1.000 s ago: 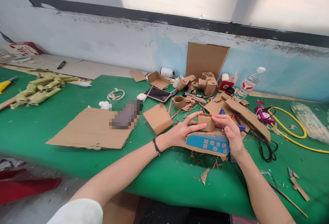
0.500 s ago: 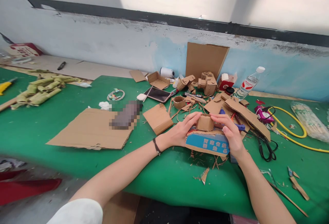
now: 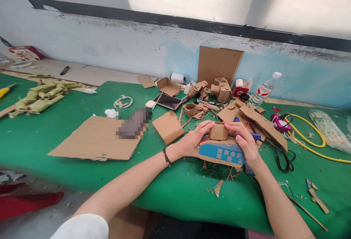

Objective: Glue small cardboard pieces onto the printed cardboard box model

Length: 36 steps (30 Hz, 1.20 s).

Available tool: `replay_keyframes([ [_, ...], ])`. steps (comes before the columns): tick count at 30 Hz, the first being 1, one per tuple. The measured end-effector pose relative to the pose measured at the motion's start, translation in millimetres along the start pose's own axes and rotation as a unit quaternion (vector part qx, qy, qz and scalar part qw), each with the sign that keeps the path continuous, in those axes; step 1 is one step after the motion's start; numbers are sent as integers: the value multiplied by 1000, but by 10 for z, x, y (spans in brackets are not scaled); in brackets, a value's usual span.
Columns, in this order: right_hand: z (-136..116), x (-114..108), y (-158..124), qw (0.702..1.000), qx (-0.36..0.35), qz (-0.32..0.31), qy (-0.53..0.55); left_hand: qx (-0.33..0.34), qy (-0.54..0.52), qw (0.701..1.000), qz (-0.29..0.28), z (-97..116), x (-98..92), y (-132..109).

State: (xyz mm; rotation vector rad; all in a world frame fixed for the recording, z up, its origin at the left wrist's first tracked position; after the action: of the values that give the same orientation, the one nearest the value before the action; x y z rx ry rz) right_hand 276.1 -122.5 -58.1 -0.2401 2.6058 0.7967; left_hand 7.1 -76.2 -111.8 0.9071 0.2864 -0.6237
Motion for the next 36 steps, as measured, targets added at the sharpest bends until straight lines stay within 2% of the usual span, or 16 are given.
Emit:
replay_keyframes([
  [7, 1, 11, 3, 999, -28, 25, -4, -12, 9, 1000, -18, 31, 1, 14],
  [13, 29, 18, -16, 999, -20, 34, -2, -38, 18, 998, -55, 126, -35, 36],
  [27, 27, 5, -13, 1000, -11, 10, -10, -34, -13, 998, -54, 35, -28, 8],
  [36, 16, -15, 7, 1000, -20, 5, -12, -21, -8, 998, -52, 78, -27, 32],
])
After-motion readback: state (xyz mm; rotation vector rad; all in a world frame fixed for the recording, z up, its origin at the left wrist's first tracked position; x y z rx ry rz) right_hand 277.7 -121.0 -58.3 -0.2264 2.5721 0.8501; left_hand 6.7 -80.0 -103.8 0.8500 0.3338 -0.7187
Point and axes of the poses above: each hand's wrist, its own y-axis towards the middle knuckle, its own x-axis out of the palm, z = x × y, the point moved 2 cm from there along y, towards the middle knuckle, and after that the axes turned 10 degrees about -y, right-handed, at the moved point
